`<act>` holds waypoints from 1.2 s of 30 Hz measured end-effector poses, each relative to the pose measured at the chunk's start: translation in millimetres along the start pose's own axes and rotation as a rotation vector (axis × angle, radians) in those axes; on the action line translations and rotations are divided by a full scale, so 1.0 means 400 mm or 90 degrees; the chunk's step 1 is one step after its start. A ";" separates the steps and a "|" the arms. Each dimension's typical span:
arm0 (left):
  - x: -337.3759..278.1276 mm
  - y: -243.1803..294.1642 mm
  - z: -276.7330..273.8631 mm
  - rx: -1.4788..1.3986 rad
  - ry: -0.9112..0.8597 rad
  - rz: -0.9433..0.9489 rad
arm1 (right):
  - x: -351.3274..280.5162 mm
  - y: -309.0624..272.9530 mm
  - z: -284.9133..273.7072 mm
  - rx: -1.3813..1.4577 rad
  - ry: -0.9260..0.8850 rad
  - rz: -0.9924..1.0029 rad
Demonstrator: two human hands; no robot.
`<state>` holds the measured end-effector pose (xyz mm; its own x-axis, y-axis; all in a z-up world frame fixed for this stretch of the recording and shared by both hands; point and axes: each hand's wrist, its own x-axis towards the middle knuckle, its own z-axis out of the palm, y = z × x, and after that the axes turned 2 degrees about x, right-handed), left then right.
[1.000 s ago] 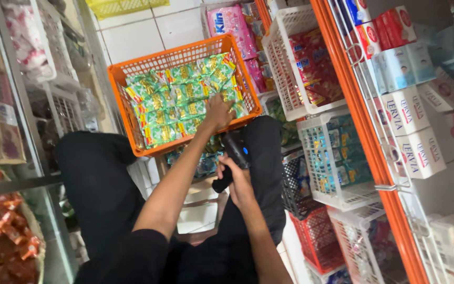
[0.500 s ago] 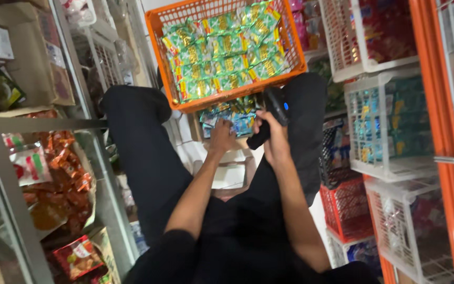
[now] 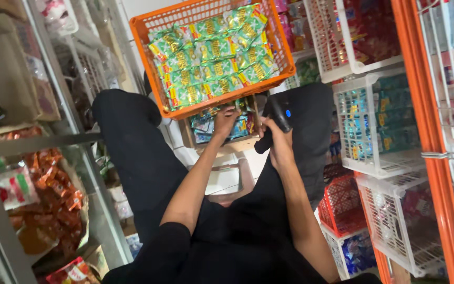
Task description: The person scans individual sachets of a product by hand using a handheld barcode scanner while seated on the floor. The person picks up each sachet from a pile, scans it, and then places it into an orange plastic basket.
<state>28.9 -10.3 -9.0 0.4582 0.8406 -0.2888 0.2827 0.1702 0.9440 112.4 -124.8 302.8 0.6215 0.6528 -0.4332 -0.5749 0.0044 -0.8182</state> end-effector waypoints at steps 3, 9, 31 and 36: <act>0.023 0.013 0.024 0.050 -0.056 -0.092 | 0.003 0.009 -0.013 -0.036 0.021 -0.005; 0.043 0.022 0.020 0.052 0.037 0.009 | 0.031 0.006 0.002 -0.086 0.048 0.002; -0.349 0.599 -0.264 -0.070 -0.218 0.111 | 0.049 0.023 0.005 -0.145 0.014 -0.035; -0.305 0.755 -0.324 -0.122 -0.189 0.207 | 0.069 -0.118 0.145 -0.278 0.031 -0.194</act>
<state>-50.9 5.2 332.1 0.7261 0.6873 0.0191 -0.0630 0.0388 0.9973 125.6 -63.0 351.4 0.7556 0.6353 -0.1595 -0.0955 -0.1340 -0.9864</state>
